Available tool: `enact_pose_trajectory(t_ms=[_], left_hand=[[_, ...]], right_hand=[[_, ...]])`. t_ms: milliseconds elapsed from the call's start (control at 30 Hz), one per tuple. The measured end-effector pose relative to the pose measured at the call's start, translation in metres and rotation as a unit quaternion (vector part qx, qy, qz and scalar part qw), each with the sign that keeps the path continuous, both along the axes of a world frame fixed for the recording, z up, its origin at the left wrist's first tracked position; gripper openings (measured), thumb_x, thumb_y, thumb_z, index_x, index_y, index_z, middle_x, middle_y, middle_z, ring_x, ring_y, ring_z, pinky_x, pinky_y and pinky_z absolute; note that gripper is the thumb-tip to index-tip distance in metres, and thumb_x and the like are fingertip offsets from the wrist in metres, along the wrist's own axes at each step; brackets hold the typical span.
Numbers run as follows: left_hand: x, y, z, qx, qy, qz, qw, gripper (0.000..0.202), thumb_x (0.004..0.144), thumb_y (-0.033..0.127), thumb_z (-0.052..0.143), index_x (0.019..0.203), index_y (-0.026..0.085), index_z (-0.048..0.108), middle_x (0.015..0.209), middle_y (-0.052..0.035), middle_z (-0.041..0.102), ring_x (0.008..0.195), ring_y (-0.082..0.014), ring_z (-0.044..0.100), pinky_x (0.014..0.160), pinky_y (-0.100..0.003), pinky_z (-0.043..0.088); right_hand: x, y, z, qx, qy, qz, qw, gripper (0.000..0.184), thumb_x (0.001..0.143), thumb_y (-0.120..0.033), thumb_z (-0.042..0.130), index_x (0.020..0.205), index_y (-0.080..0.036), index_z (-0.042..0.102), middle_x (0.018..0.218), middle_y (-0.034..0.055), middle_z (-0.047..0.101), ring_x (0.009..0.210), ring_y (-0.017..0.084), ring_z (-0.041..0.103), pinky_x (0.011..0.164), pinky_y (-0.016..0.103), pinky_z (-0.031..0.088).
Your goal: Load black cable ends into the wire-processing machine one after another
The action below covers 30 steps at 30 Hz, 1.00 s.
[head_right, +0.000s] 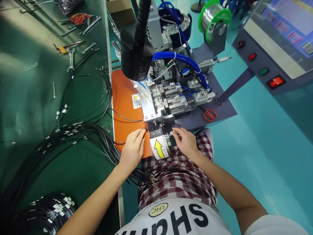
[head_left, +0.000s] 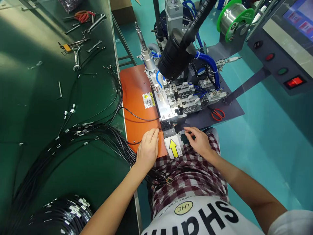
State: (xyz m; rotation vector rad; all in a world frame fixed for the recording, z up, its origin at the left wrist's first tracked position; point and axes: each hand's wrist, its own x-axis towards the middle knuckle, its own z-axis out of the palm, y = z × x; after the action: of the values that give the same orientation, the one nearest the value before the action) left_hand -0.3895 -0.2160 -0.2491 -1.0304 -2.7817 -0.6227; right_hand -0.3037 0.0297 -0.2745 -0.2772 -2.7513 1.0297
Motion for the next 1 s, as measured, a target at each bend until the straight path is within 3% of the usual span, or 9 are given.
enact_pose_trajectory(t_ms=[133,233,333,433,533,667,900,1000], left_hand=[[-0.024,0.015,0.013,0.024,-0.02,0.04,0.999,0.039,0.099,0.02,0.037,0.135,0.013,0.051,0.136,-0.016,0.054,0.126,-0.0295,0.05,0.107,-0.049,0.047],[-0.03,0.003,0.034,0.03,-0.041,0.029,0.998,0.038,0.099,0.02,0.037,0.135,0.017,0.049,0.137,-0.0134,0.053,0.124,-0.0258,0.053,0.103,-0.043,0.049],[-0.025,-0.034,0.056,-0.072,-0.031,0.002,0.997,0.034,0.096,0.019,0.045,0.129,0.018,0.052,0.127,-0.0121,0.058,0.116,-0.026,0.055,0.096,-0.041,0.05],[-0.029,-0.066,0.065,-0.239,0.025,0.03,0.97,0.017,0.088,0.013,0.051,0.1,0.013,0.063,0.102,-0.0147,0.061,0.102,-0.0315,0.056,0.082,-0.045,0.05],[-0.045,-0.078,0.062,-0.307,0.066,0.025,0.949,0.014,0.085,0.006,0.049,0.083,0.012,0.061,0.092,-0.0158,0.059,0.097,-0.0331,0.056,0.078,-0.047,0.047],[-0.078,-0.079,0.053,-0.297,0.062,-0.011,0.953,0.02,0.085,0.002,0.045,0.089,0.013,0.061,0.094,-0.0131,0.059,0.09,-0.027,0.058,0.075,-0.041,0.047],[-0.153,-0.062,0.04,-0.21,0.032,-0.012,0.977,0.024,0.094,0.008,0.039,0.106,0.013,0.059,0.106,-0.0129,0.059,0.093,-0.0224,0.061,0.081,-0.035,0.05],[-0.163,-0.052,0.039,-0.151,0.02,0.018,0.988,0.024,0.095,0.011,0.038,0.11,0.01,0.057,0.107,-0.0148,0.059,0.098,-0.0223,0.062,0.087,-0.035,0.05]], right_hand=[[0.003,0.0,0.001,-0.014,-0.002,0.004,1.0,0.029,0.098,-0.031,0.05,0.123,-0.026,0.064,0.106,0.0026,0.071,0.078,0.017,0.066,0.07,0.03,0.051],[0.011,0.004,0.006,-0.026,0.005,0.004,1.0,0.028,0.097,-0.033,0.051,0.121,-0.027,0.064,0.108,0.0029,0.07,0.079,0.018,0.066,0.072,0.031,0.051],[0.024,0.017,0.008,-0.042,0.005,-0.008,0.999,0.027,0.096,-0.036,0.053,0.119,-0.028,0.065,0.113,0.0029,0.069,0.08,0.018,0.067,0.07,0.031,0.052],[0.036,0.031,0.007,-0.052,-0.007,-0.013,0.999,0.026,0.095,-0.038,0.055,0.116,-0.028,0.066,0.114,0.0029,0.069,0.078,0.017,0.067,0.068,0.031,0.052],[0.041,0.038,0.013,-0.053,-0.013,-0.022,0.998,0.026,0.095,-0.04,0.057,0.116,-0.029,0.066,0.114,0.0023,0.069,0.079,0.018,0.068,0.068,0.03,0.053],[0.039,0.037,0.031,-0.042,0.0,-0.031,0.999,0.027,0.094,-0.043,0.058,0.116,-0.028,0.067,0.115,0.0031,0.069,0.081,0.019,0.07,0.068,0.03,0.054],[0.032,0.028,0.054,-0.014,0.054,-0.032,0.998,0.024,0.092,-0.038,0.061,0.114,-0.031,0.068,0.113,0.0011,0.07,0.078,0.017,0.071,0.064,0.029,0.055],[0.032,0.024,0.059,0.002,0.068,-0.031,0.997,0.022,0.092,-0.035,0.062,0.113,-0.032,0.069,0.111,0.0003,0.07,0.077,0.016,0.071,0.065,0.03,0.055]])
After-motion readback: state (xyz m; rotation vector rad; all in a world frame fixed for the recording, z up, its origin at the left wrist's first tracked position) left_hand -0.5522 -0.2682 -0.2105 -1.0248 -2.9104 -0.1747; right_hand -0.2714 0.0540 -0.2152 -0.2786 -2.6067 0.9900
